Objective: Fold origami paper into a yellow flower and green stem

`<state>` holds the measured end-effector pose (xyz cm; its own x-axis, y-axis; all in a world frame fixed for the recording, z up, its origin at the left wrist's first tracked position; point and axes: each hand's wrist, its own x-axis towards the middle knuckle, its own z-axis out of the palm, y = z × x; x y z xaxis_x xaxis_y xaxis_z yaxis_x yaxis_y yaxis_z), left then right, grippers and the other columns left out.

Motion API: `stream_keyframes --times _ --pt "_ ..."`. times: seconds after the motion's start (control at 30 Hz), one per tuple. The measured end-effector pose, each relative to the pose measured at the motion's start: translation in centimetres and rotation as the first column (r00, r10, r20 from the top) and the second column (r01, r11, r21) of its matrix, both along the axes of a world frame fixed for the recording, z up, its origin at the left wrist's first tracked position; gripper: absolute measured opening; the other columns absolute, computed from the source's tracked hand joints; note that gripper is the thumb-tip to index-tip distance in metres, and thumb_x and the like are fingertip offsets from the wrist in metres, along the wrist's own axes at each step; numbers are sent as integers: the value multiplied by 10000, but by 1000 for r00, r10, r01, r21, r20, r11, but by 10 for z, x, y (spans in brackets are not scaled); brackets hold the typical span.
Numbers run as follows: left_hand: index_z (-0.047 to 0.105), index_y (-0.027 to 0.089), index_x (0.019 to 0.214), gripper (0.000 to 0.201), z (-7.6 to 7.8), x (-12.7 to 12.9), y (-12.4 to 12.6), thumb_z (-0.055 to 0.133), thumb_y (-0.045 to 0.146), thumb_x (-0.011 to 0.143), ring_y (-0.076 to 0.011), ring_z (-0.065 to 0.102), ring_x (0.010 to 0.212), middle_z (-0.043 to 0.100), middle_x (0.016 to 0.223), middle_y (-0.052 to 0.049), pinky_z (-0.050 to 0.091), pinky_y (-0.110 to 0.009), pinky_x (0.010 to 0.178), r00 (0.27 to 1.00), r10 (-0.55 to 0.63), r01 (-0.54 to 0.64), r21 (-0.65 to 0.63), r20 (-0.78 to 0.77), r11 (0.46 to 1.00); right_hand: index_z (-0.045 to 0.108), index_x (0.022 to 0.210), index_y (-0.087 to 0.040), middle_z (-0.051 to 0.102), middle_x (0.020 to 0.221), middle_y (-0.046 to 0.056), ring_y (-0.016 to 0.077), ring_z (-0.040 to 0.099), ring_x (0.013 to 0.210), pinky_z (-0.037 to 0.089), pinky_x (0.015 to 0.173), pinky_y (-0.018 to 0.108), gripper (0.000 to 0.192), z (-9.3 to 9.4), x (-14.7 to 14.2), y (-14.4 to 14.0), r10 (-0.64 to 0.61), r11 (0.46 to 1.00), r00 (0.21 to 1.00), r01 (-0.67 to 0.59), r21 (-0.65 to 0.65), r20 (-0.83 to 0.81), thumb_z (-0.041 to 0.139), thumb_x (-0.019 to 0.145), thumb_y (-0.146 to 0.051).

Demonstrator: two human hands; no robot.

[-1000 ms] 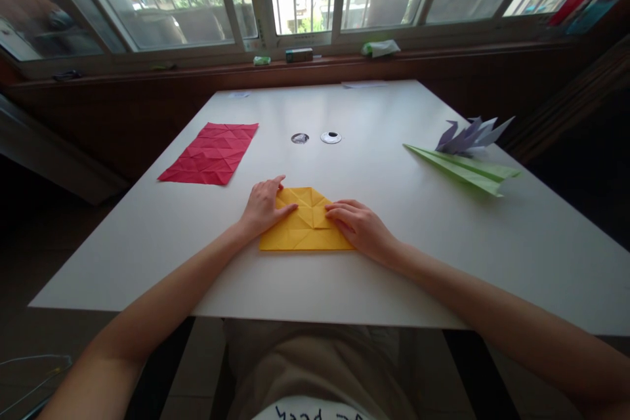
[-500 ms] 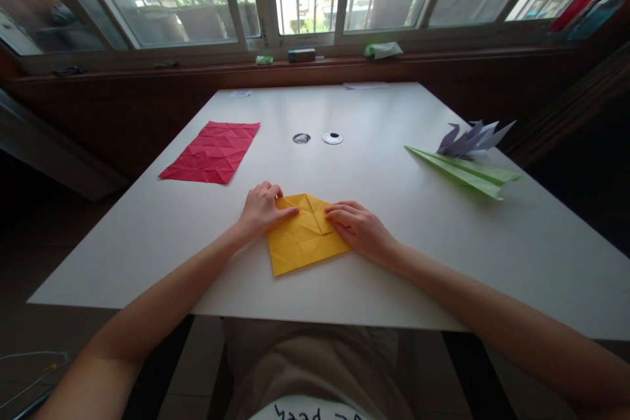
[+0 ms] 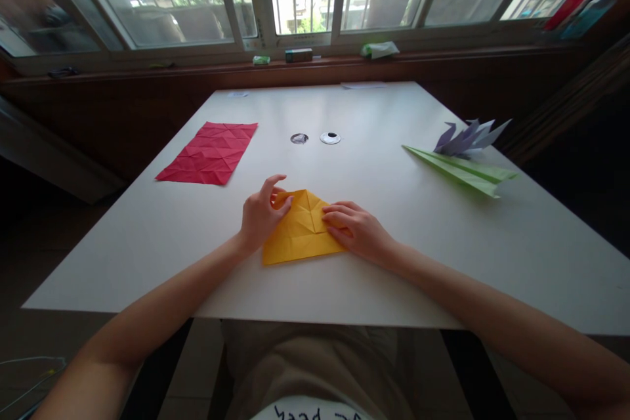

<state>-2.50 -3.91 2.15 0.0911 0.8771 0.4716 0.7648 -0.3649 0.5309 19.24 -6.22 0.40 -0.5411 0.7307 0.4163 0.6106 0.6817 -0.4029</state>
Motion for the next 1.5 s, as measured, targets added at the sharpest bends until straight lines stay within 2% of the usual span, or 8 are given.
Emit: stream_keyframes --times 0.13,0.27,0.43,0.67,0.97,1.13,1.33,1.5 --pt "453 213 1102 337 2 3 -5 477 244 768 -107 623 733 664 873 -2 489 -226 689 975 -209 211 -21 76 977 610 889 -226 620 1046 31 185 517 1012 456 850 342 173 1 0 0 -21 1000 1000 22 -12 11 460 808 -192" --pt "451 218 1103 330 0 3 -7 448 213 774 -120 620 832 656 953 -11 487 -246 742 922 -387 387 -96 17 917 603 911 -226 617 1057 30 190 512 1017 450 859 351 181 1 1 0 -63 998 998 63 -13 22 462 802 -191" --pt "524 230 951 185 -3 4 -8 459 252 780 -135 618 833 644 979 -7 480 -261 735 872 -464 436 -184 -155 881 600 924 -222 608 1073 25 195 506 1019 449 860 351 188 2 1 0 -98 995 995 98 -14 33 458 804 -190" --pt "569 200 789 122 -9 2 -1 447 195 781 -135 573 956 630 1017 -16 461 -248 800 772 -591 577 -132 -235 806 596 930 -203 609 1067 29 190 507 1013 442 876 339 183 1 1 1 -98 995 994 98 2 44 464 804 -194" --pt "586 190 826 147 -7 3 1 443 177 796 -138 544 974 627 999 -33 445 -258 830 702 -660 663 -94 -270 743 595 924 -208 615 1053 33 191 513 1006 445 870 343 177 0 1 0 -98 995 994 97 21 45 468 802 -189" --pt "580 192 849 156 -8 3 0 430 190 809 -135 546 956 618 1005 -37 442 -259 829 703 -657 658 -101 -274 746 593 929 -207 612 1059 36 191 511 1007 444 870 344 179 0 1 0 -97 995 994 96 21 48 471 800 -186" --pt "530 200 1055 267 -6 3 -2 459 257 804 -158 543 964 589 1050 -58 446 -290 836 711 -641 634 -132 -290 762 598 913 -200 621 1029 39 193 512 982 446 855 340 170 1 1 0 -93 995 995 91 41 48 476 795 -185" --pt "600 212 974 222 -6 3 -3 453 242 810 -150 547 976 573 1098 -57 442 -279 853 691 -666 659 -133 -279 740 613 823 -190 651 859 49 189 547 840 473 767 334 138 3 1 -3 -141 990 988 139 39 55 478 797 -199"
